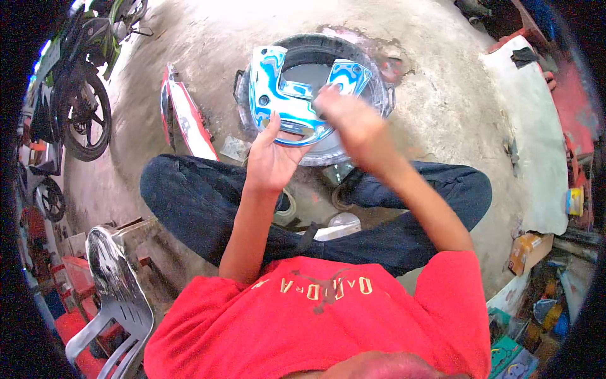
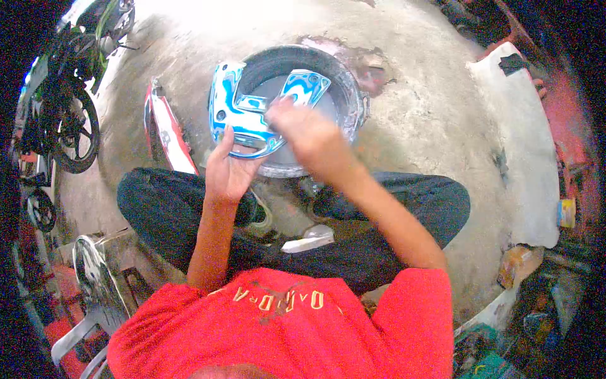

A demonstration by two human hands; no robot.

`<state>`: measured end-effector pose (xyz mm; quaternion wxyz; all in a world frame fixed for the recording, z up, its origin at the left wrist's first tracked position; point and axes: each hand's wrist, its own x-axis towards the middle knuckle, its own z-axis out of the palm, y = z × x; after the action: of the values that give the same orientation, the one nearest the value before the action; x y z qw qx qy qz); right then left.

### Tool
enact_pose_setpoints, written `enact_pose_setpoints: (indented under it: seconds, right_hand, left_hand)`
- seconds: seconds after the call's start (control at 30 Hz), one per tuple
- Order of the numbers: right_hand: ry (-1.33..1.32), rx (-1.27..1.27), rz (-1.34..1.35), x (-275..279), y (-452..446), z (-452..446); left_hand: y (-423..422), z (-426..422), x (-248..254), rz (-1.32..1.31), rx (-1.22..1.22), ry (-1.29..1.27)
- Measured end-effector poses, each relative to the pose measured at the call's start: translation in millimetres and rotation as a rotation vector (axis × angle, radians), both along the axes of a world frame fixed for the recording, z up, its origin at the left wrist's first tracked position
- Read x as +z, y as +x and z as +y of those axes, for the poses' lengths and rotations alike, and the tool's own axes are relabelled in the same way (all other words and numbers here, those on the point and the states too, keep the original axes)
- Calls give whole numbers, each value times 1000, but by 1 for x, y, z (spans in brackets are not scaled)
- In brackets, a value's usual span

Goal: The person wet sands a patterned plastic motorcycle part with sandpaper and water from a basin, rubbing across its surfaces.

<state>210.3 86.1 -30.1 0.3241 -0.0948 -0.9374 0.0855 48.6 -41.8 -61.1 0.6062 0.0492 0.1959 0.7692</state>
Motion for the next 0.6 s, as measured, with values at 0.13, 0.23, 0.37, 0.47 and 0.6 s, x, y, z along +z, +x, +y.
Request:
enact_pose_setpoints:
  seconds: [0.13,0.23,0.37,0.47,0.6]
  right_hand:
    - [70,84,-26,-3,0,-4]
    - [20,-219,-6,-6,6,44]
    - [29,-3,-41,-12,2,-23]
    - [55,102,-37,-8,-1,-24]
    - [-28,-330,14,-4,5,45]
  left_hand:
    - [-2,-3,-6,-66,-59,109]
    - [8,-5,7,14,-21,31]
    - [-4,-3,-11,46,-25,-46]
    - [-5,-5,-7,119,11,-50]
    - [5,-5,13,77,7,40]
